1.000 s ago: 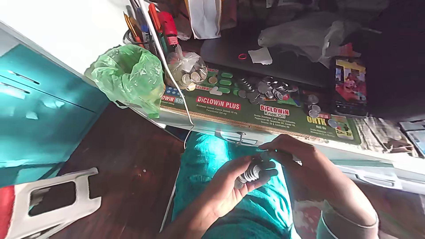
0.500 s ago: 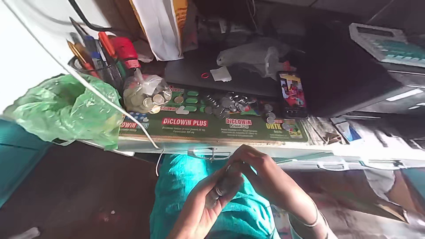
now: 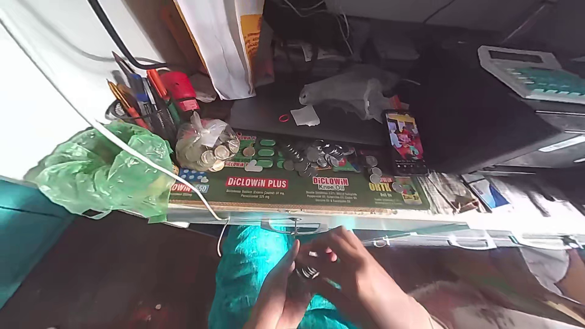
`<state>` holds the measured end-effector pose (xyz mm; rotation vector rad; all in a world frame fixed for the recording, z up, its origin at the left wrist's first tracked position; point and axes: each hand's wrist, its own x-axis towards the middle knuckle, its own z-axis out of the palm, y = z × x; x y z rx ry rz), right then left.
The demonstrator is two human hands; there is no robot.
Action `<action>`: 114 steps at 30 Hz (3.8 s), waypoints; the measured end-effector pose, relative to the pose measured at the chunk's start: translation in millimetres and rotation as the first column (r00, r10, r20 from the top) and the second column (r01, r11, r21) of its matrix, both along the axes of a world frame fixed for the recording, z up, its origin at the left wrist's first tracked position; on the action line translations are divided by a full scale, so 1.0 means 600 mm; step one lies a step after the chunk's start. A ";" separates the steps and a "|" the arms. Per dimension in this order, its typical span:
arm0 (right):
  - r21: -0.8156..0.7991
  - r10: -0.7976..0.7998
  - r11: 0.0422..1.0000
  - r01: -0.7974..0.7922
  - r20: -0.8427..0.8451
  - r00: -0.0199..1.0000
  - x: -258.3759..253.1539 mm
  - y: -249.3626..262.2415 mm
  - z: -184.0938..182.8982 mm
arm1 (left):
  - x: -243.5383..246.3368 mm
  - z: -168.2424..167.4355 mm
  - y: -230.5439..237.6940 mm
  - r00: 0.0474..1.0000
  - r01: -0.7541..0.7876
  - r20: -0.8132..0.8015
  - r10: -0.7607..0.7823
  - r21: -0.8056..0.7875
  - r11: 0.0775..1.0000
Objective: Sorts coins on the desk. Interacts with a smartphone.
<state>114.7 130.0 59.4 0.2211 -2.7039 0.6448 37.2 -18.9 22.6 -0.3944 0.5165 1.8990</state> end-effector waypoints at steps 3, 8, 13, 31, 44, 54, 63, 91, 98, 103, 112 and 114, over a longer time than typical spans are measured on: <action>0.099 0.039 0.994 -0.037 -0.022 0.999 0.001 -0.023 -0.032 | -0.004 -0.003 0.011 1.000 0.014 -0.021 -0.015 -0.010 1.000; 0.217 0.006 0.976 0.013 -0.091 0.996 0.003 -0.031 -0.054 | -0.003 -0.014 0.012 0.998 -0.038 -0.040 0.038 0.013 0.999; 0.172 -0.111 0.975 0.137 -0.155 0.982 0.004 -0.040 -0.065 | -0.003 -0.011 0.018 0.995 -0.089 -0.049 0.087 -0.047 0.995; 0.122 -0.153 0.978 0.172 -0.146 0.977 0.011 -0.052 -0.080 | 0.002 -0.024 0.024 0.998 -0.055 -0.010 0.055 0.004 0.998; 0.207 -0.311 0.919 0.336 -0.145 0.939 -0.164 0.095 0.028 | -0.013 -0.011 -0.002 0.994 -0.095 0.067 0.087 0.129 0.987; 0.180 -0.275 0.929 0.323 -0.250 0.929 -0.185 0.094 0.016 | -0.034 -0.030 -0.007 0.995 -0.082 0.069 0.070 0.199 0.977; -0.538 -0.331 0.779 0.322 0.083 0.940 -0.115 0.090 0.038 | -0.049 -0.019 0.007 0.999 -0.043 0.031 0.037 0.228 0.973; 0.271 -0.228 0.918 0.289 -0.233 0.945 -0.163 0.110 0.013 | -0.044 -0.011 0.001 0.999 -0.037 0.018 0.034 0.218 0.975; -0.195 -0.528 0.832 0.520 0.012 0.849 -0.102 0.129 0.027 | -0.039 -0.009 0.005 0.999 -0.023 0.038 0.015 0.223 0.974; -0.001 -0.582 0.811 0.584 -0.099 0.807 -0.074 0.138 0.035 | -0.034 -0.014 0.008 0.999 -0.016 0.042 0.006 0.241 0.970; 0.126 -0.514 0.837 0.532 -0.150 0.844 -0.064 0.136 0.035 | -0.033 -0.013 0.008 0.999 -0.035 0.030 0.030 0.191 0.981; 0.154 -0.458 0.872 0.465 -0.078 0.886 -0.063 0.133 0.027 | -0.033 -0.010 0.010 0.999 -0.041 0.023 0.037 0.171 0.984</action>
